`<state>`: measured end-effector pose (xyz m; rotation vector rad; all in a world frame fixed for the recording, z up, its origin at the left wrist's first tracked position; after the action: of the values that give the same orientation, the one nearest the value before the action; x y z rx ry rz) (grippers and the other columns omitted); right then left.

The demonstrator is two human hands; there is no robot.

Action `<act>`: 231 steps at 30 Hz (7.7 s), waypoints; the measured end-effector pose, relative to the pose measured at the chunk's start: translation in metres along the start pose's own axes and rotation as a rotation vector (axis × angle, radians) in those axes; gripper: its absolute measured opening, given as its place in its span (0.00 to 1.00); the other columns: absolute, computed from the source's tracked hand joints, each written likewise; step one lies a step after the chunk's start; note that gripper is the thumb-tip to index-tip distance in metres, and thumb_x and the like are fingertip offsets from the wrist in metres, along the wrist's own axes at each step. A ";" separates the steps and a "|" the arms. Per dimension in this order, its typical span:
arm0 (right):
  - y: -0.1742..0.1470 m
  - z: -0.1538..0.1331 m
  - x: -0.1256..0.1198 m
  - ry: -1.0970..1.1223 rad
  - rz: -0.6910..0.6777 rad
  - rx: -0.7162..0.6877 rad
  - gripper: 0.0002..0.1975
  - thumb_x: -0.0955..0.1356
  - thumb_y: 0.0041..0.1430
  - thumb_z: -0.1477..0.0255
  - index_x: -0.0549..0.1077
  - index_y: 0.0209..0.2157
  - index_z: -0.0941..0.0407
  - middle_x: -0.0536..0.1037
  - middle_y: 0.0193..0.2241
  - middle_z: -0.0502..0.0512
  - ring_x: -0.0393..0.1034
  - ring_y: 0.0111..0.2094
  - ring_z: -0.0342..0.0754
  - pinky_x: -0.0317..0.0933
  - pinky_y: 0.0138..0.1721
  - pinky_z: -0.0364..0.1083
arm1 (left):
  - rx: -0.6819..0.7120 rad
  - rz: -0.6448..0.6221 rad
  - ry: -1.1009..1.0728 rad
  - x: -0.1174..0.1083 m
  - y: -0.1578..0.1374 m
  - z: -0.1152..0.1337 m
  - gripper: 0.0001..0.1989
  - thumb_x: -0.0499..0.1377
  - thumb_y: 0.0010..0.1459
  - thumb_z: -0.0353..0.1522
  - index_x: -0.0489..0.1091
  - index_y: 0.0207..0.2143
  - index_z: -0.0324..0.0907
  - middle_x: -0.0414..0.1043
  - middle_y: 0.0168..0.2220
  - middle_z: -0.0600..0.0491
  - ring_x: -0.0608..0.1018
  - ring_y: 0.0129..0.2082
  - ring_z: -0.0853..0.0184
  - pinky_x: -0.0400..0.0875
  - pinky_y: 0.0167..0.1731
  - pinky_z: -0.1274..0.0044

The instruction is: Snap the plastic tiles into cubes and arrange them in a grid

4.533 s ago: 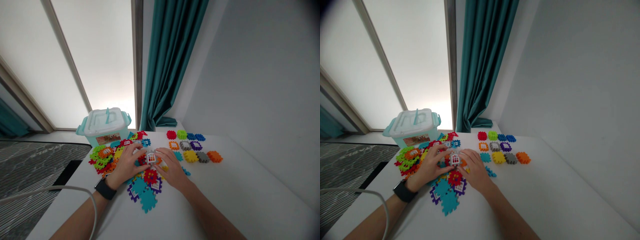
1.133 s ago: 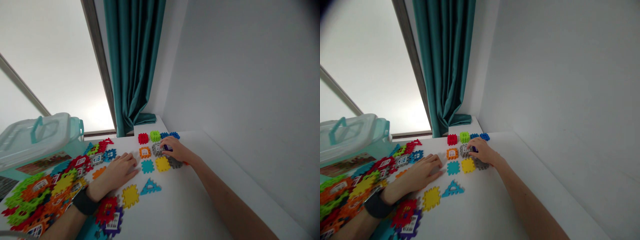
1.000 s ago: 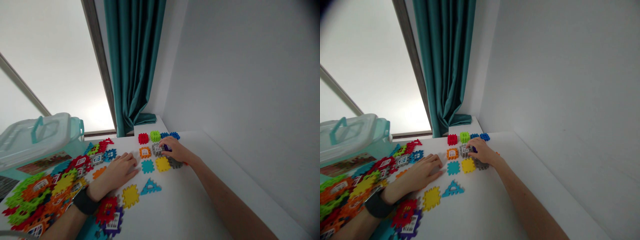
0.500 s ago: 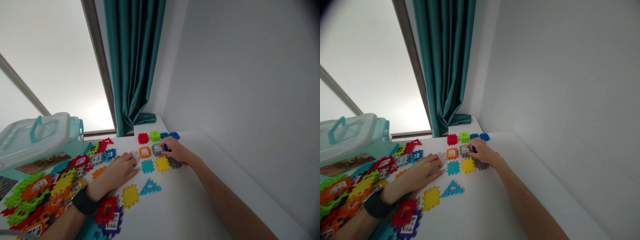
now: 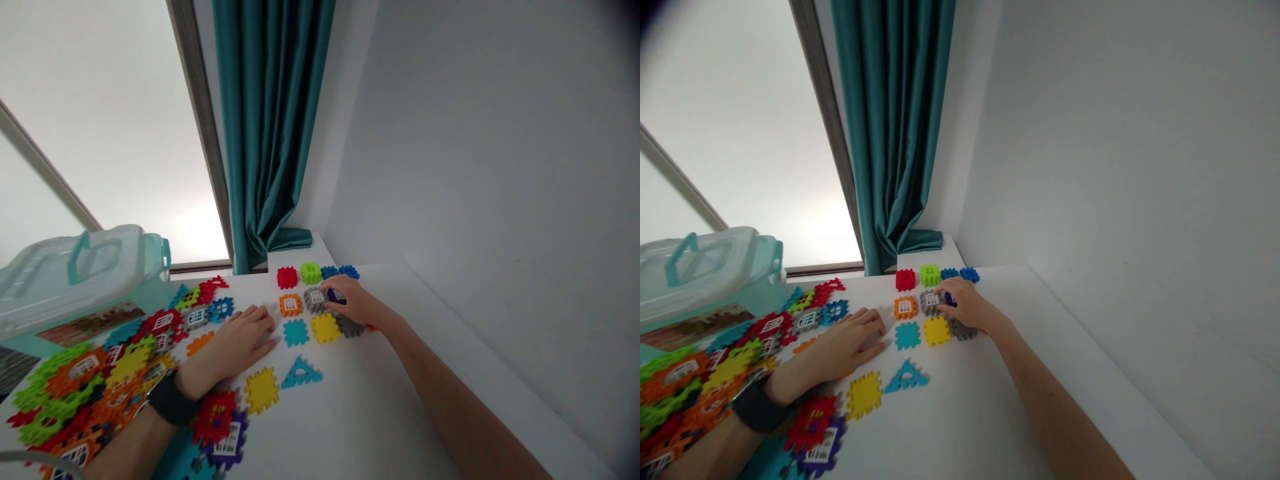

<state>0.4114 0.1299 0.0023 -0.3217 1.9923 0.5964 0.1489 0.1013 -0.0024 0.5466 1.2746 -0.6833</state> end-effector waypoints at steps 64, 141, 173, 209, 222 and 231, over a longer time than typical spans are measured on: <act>0.028 -0.242 0.109 -0.008 -0.134 -0.315 0.08 0.66 0.67 0.74 0.77 0.44 0.52 0.74 0.51 0.59 0.65 0.56 0.55 0.63 0.56 0.58 | -0.190 0.335 0.006 -0.028 -0.166 -0.057 0.18 0.64 0.58 0.42 0.72 0.49 0.46 0.66 0.58 0.45 0.67 0.59 0.49 0.60 0.61 0.54; -0.005 -0.226 0.092 0.365 0.361 -0.097 0.19 0.65 0.67 0.69 0.65 0.58 0.51 0.73 0.55 0.60 0.66 0.58 0.55 0.61 0.60 0.57 | 0.023 0.740 -0.078 -0.031 -0.166 -0.030 0.26 0.69 0.56 0.37 0.67 0.56 0.46 0.66 0.58 0.42 0.70 0.57 0.51 0.68 0.57 0.58; -0.006 -0.232 0.095 0.204 0.287 -0.226 0.30 0.67 0.63 0.75 0.59 0.65 0.49 0.71 0.58 0.60 0.64 0.60 0.57 0.63 0.61 0.62 | 0.019 0.699 -0.104 -0.030 -0.165 -0.029 0.25 0.67 0.56 0.35 0.66 0.56 0.45 0.65 0.57 0.43 0.70 0.57 0.52 0.69 0.56 0.59; -0.005 -0.219 0.097 0.226 0.164 -0.106 0.26 0.75 0.56 0.70 0.67 0.55 0.51 0.67 0.55 0.62 0.63 0.59 0.60 0.63 0.60 0.62 | -0.002 0.593 -0.181 -0.026 -0.162 -0.033 0.07 0.60 0.63 0.32 0.73 0.44 0.46 0.70 0.49 0.47 0.73 0.49 0.57 0.70 0.50 0.65; -0.005 -0.221 0.098 0.176 0.059 -0.175 0.31 0.77 0.54 0.69 0.68 0.58 0.50 0.67 0.59 0.62 0.61 0.61 0.61 0.62 0.61 0.63 | 0.072 0.515 -0.182 -0.023 -0.163 -0.035 0.11 0.58 0.65 0.29 0.73 0.49 0.48 0.69 0.50 0.47 0.72 0.51 0.57 0.68 0.52 0.64; -0.005 -0.220 0.092 0.206 0.184 -0.145 0.28 0.77 0.53 0.69 0.66 0.53 0.54 0.67 0.55 0.64 0.63 0.58 0.61 0.64 0.58 0.62 | 0.035 0.519 -0.196 -0.032 -0.166 -0.028 0.13 0.62 0.63 0.33 0.70 0.50 0.44 0.70 0.51 0.47 0.73 0.51 0.57 0.68 0.53 0.64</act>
<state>0.2052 0.0103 0.0046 -0.2988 2.1966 0.8564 0.0049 0.0121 0.0226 0.7830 0.8856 -0.3139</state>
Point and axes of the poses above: each hand's wrist, its own y-axis towards the middle knuckle, its own x-axis out of the palm, z = x × y, the point moved 5 cm from there along y, towards the middle knuckle
